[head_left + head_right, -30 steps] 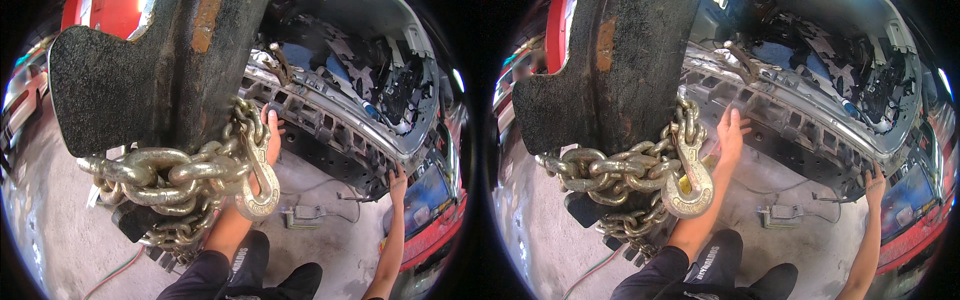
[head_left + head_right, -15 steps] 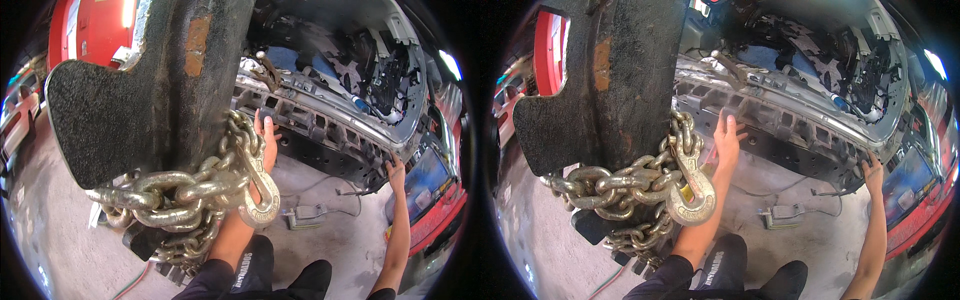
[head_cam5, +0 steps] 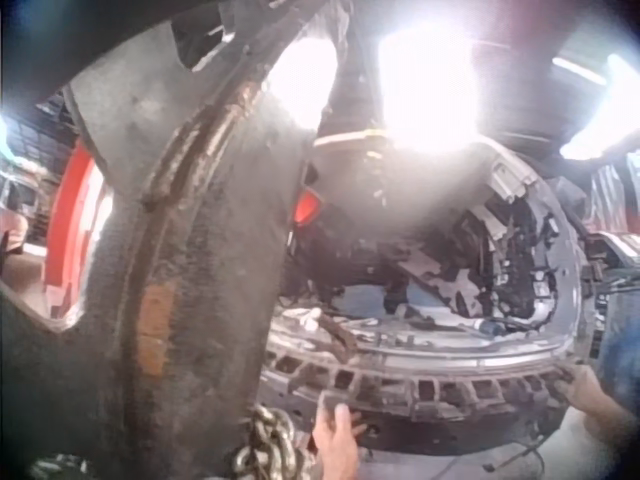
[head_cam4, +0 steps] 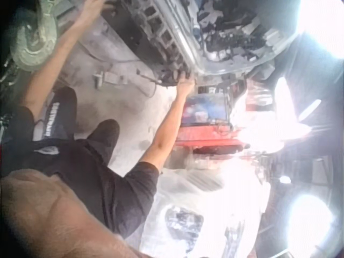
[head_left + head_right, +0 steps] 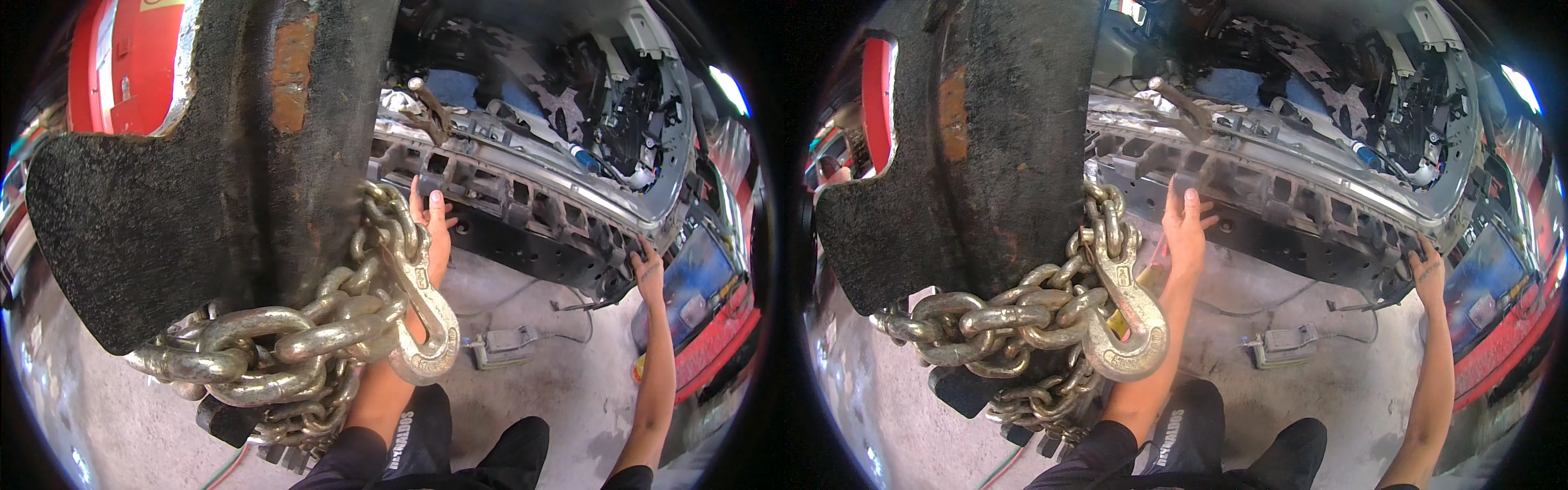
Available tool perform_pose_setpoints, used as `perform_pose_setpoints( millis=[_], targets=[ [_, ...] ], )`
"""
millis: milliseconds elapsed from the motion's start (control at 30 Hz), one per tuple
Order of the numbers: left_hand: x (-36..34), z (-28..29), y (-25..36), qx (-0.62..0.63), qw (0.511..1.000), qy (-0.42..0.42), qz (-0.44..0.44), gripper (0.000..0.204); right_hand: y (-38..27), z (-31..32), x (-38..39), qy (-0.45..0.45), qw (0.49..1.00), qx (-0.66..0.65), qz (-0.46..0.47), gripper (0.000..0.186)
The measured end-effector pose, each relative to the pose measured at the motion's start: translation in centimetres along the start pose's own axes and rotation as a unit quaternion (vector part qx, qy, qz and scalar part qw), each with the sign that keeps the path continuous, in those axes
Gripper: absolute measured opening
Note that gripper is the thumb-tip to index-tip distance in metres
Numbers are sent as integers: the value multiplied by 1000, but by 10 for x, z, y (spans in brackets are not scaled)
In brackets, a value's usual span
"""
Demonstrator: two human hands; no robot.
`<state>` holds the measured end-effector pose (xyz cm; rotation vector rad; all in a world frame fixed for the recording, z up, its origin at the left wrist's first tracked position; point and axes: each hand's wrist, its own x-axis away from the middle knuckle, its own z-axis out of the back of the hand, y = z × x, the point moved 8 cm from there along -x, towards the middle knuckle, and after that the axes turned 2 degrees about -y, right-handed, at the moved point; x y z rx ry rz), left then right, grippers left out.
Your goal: The person uses a cutting torch to heat and cut sections of a car frame rail, then removes a metal bracket and fits it into place on the frame. The person works while kneeling on the floor in a repair shop.
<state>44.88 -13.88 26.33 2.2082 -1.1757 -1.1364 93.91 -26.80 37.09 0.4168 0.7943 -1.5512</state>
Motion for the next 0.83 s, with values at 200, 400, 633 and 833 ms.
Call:
perform_pose_setpoints(
  millis=[200,400,633,833],
  targets=[
    [-1,0,0,-6,1000,-12,-7,65,8,1,5,16,1000,12,15,51],
    [-2,0,-4,-14,1000,1,-1,65,9,3,14,61,998,-3,10,46],
    [-6,6,4,-11,1000,-3,-20,69,6,0,3,42,998,45,21,45],
    [-9,16,-12,67,998,-21,-5,71,-2,-1,1,68,991,113,30,42]
  ],
)
